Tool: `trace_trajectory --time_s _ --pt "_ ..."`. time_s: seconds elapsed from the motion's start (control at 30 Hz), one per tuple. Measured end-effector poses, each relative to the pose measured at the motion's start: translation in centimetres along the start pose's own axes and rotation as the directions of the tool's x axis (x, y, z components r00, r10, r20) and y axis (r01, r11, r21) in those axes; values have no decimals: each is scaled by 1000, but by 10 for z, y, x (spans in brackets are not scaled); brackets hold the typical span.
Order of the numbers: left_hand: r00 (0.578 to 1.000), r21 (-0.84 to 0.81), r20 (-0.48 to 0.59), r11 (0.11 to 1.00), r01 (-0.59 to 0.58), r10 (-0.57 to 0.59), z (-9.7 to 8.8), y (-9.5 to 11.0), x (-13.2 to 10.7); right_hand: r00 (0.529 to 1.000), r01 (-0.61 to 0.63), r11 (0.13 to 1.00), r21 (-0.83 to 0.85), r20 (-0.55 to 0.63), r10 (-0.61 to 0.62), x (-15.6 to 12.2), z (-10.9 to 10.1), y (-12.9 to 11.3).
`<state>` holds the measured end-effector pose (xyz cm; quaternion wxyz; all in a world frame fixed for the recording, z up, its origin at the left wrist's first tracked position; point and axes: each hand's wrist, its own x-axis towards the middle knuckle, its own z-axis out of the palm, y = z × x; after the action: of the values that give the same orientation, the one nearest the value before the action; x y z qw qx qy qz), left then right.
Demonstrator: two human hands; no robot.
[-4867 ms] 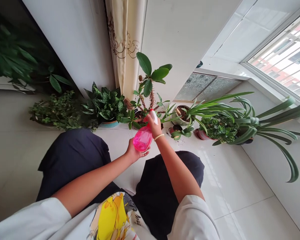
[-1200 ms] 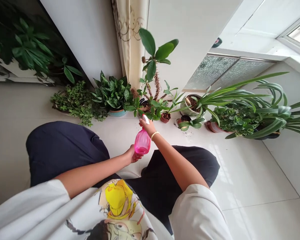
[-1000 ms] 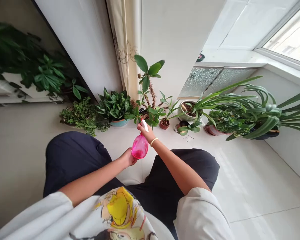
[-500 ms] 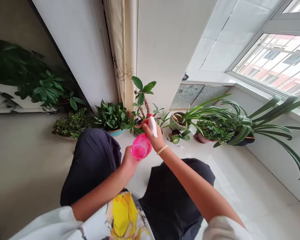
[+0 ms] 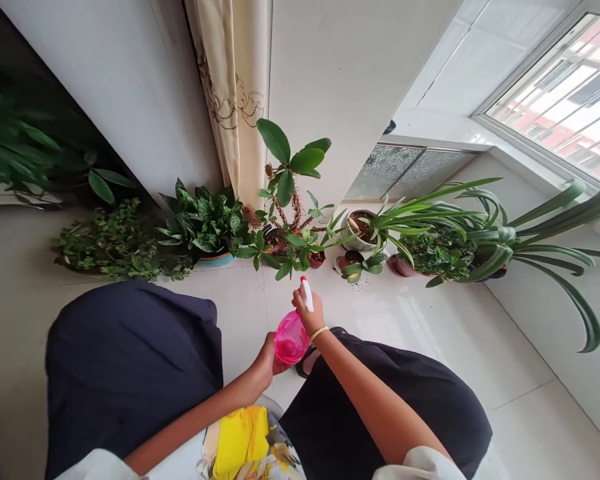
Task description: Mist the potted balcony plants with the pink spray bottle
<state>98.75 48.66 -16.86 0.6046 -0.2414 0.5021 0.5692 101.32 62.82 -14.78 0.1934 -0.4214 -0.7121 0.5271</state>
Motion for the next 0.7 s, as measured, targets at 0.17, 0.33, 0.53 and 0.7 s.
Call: trace_trajectory --time_s 0.17,0.33,0.53,0.7 --pt "979 118 -62 972 202 -196 2 -4 11 992 -56 997 -47 112 61 6 -9 8" --pt "918 107 28 914 391 -396 -10 -23 16 949 -159 982 -101 258 181 3 -7 19" --pt "919 73 -27 916 395 -394 -13 -27 20 950 -195 980 22 253 184 -8 -6 27" --pt "972 47 -224 996 79 -66 -16 -12 22 964 -149 969 197 247 98 -11 -8 19"
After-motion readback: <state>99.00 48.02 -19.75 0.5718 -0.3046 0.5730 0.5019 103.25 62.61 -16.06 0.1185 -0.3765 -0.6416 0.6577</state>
